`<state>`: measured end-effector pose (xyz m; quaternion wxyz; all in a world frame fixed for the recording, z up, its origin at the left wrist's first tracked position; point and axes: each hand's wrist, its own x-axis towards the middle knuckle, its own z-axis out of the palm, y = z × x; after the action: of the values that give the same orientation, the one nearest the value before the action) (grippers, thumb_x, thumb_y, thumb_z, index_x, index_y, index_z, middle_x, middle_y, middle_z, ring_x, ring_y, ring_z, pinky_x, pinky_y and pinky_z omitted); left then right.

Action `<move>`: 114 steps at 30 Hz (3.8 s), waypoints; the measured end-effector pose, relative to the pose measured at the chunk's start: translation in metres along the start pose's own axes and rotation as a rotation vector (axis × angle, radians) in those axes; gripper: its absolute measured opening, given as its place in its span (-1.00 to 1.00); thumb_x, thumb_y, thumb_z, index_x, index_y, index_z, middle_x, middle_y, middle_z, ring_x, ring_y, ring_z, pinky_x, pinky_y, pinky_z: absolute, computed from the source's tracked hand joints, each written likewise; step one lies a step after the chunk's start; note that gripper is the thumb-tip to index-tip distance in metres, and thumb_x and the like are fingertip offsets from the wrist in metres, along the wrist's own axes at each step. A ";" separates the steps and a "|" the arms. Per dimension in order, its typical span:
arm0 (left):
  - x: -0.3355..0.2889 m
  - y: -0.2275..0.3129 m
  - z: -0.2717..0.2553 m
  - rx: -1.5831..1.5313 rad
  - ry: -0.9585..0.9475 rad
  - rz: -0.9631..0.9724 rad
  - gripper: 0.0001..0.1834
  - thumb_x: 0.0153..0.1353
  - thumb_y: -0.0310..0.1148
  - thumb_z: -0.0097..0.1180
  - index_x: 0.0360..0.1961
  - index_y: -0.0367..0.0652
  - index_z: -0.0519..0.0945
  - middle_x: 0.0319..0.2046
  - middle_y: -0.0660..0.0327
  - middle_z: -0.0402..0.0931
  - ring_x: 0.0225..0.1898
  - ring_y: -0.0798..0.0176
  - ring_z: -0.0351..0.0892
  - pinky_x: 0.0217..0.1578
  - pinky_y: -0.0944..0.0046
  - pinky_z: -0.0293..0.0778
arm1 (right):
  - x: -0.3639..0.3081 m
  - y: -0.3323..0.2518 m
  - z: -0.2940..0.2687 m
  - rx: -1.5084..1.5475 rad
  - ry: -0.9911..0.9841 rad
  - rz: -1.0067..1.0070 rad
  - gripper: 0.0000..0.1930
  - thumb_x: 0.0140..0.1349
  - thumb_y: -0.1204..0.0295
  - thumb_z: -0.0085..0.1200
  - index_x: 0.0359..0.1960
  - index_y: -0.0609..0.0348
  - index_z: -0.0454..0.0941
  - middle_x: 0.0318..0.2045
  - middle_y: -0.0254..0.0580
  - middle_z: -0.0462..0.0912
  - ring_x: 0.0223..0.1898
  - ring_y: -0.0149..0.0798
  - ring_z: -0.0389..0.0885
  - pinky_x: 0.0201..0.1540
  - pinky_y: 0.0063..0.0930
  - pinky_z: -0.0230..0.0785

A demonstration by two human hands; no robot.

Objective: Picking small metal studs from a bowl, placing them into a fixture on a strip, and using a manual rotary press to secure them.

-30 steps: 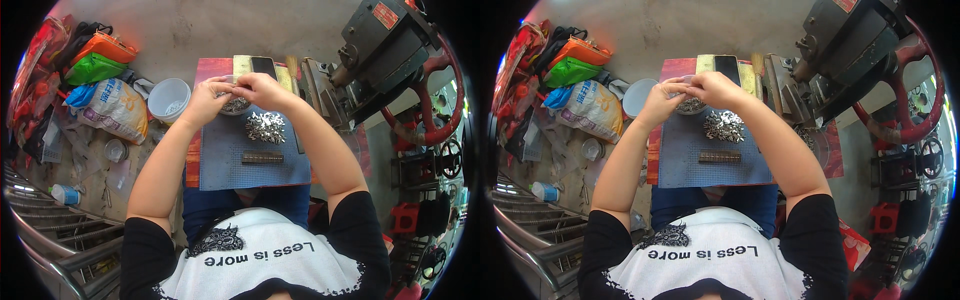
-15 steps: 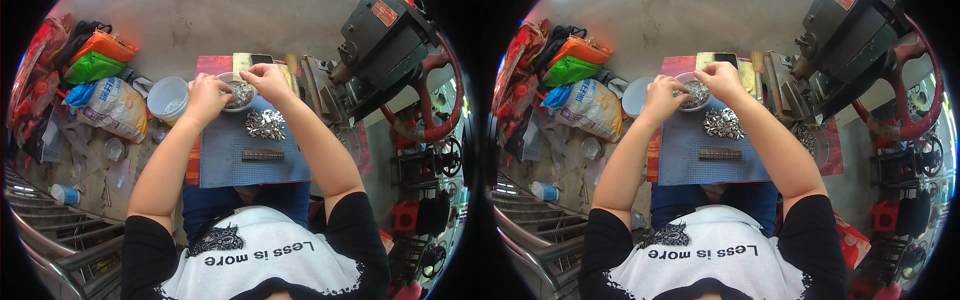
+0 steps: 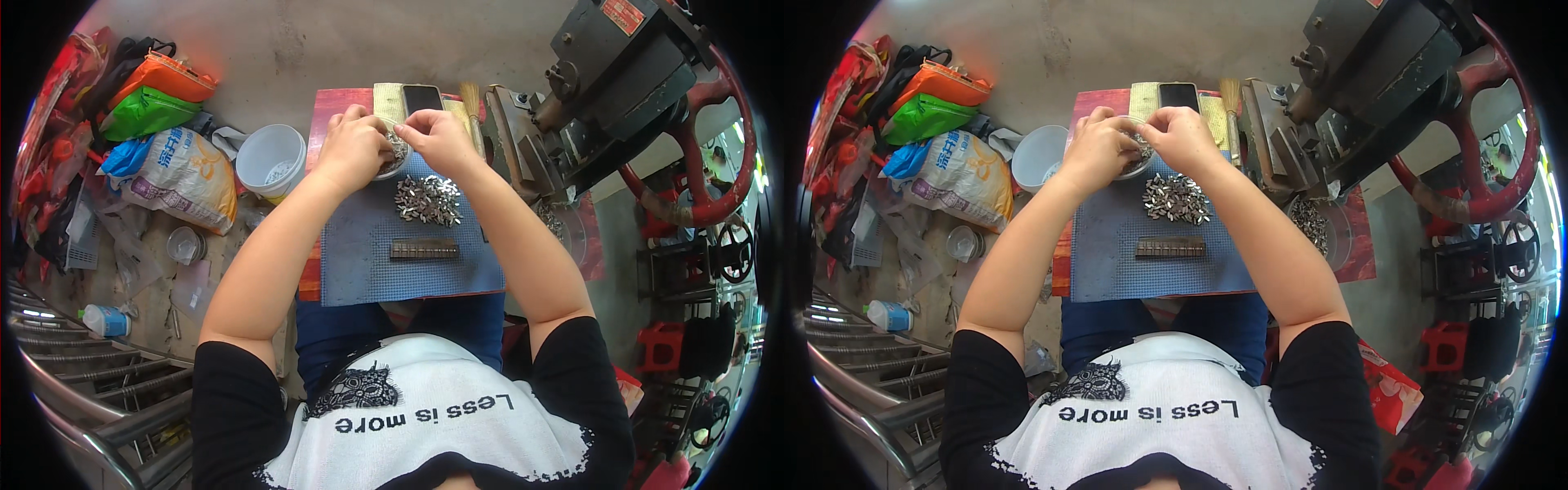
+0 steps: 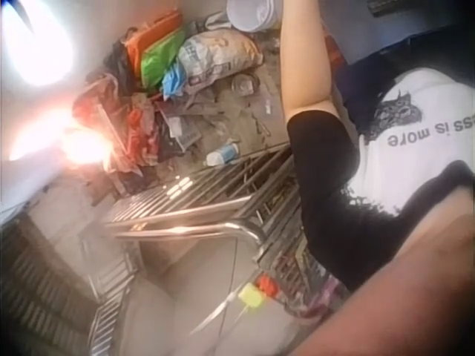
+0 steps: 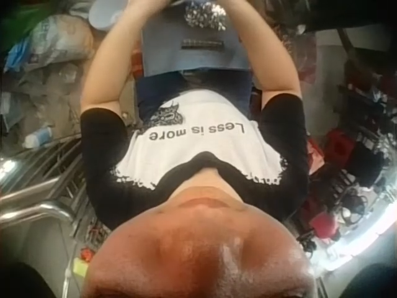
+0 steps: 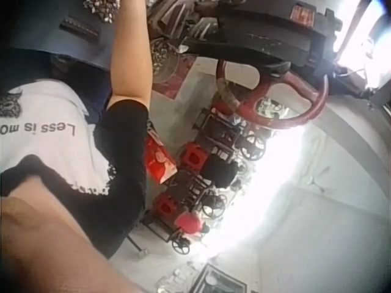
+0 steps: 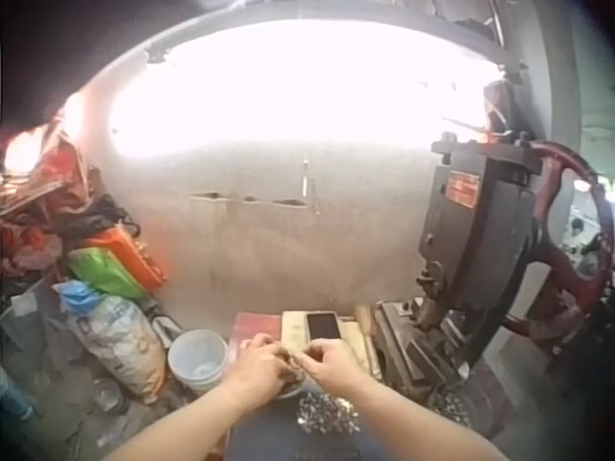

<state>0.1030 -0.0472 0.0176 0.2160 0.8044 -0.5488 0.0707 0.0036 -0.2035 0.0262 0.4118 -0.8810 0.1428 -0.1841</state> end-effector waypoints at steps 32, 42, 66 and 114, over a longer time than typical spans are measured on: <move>-0.011 -0.013 -0.012 -0.049 0.057 -0.035 -0.79 0.07 -0.37 0.32 -0.23 -0.04 0.80 -0.15 0.19 0.71 0.11 0.07 0.53 0.16 0.09 0.38 | 0.007 -0.025 -0.004 -0.303 -0.151 -0.124 -0.71 0.33 0.22 0.19 -0.27 0.26 0.64 -0.50 -0.08 0.63 -0.45 -0.21 0.54 -0.32 -0.30 0.41; -0.004 -0.015 -0.004 0.037 0.027 0.212 -0.85 0.01 -0.37 0.27 -0.36 -0.08 0.78 -0.23 0.18 0.71 0.02 0.14 0.58 0.08 0.09 0.43 | 0.002 -0.013 -0.013 -0.157 -0.039 -0.051 -0.71 0.30 0.22 0.18 -0.26 0.25 0.68 -0.35 0.04 0.71 -0.26 -0.01 0.68 -0.16 -0.18 0.49; -0.012 -0.028 0.007 -0.294 0.095 -0.022 -0.77 0.12 -0.25 0.33 -0.20 -0.04 0.80 0.01 0.25 0.69 0.26 0.04 0.43 0.27 0.04 0.32 | 0.000 -0.014 0.012 -0.265 -0.180 -0.344 -0.75 0.35 0.30 0.06 -0.26 0.27 0.62 -0.29 0.09 0.67 -0.16 0.13 0.60 -0.07 -0.09 0.43; -0.026 -0.010 0.000 -0.063 0.399 -0.164 -0.67 -0.02 -0.09 0.45 -0.31 -0.04 0.72 0.01 0.28 0.67 0.29 0.15 0.40 0.38 -0.19 -0.01 | 0.009 -0.023 0.014 0.106 -0.202 0.196 -0.76 0.30 0.31 0.28 -0.25 0.29 0.72 -0.42 -0.36 0.69 -0.39 -0.53 0.52 -0.31 -0.53 0.38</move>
<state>0.1017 -0.0220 0.0060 0.3503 0.8094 -0.4297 0.1935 0.0201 -0.1835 0.0382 0.4858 -0.8540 0.1761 -0.0606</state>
